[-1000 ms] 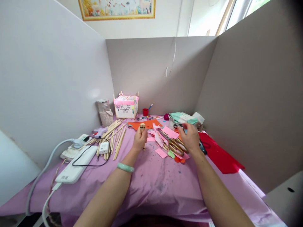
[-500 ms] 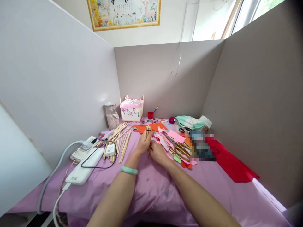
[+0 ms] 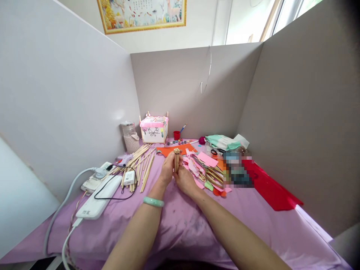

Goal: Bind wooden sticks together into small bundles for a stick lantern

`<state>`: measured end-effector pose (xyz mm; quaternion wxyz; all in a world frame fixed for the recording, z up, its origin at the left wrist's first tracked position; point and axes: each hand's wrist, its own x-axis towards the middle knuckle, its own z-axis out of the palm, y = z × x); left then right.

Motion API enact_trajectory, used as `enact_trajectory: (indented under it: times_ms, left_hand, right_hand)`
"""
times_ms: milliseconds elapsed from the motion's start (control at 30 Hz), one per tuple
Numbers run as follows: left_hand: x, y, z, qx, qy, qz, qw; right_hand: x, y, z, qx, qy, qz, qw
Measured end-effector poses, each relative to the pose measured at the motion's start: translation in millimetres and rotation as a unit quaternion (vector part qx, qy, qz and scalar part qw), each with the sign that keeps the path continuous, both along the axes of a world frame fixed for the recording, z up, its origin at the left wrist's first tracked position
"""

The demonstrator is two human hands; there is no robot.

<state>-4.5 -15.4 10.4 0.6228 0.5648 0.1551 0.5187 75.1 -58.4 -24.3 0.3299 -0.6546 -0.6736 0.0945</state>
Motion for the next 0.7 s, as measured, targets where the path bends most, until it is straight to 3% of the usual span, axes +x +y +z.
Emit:
enact_trajectory:
  times_ms: [167,433,700]
  left_hand:
    - [1.7,2.9,-0.3,-0.012,-0.035,0.001,0.999]
    - [6.9,5.9,-1.7,0.033,-0.018,0.052,0.998]
    - [5.4,3.0,1.5,0.021,-0.025,0.072,0.997]
  right_hand:
    - [-3.1,-1.6,4.4,-0.037,-0.012,-0.022,0.999]
    - [-3.1,0.9,-0.3,-0.021,-0.018,-0.017,0.999]
    - [-5.1,0.7,0.8,-0.031,-0.025,-0.023,0.999]
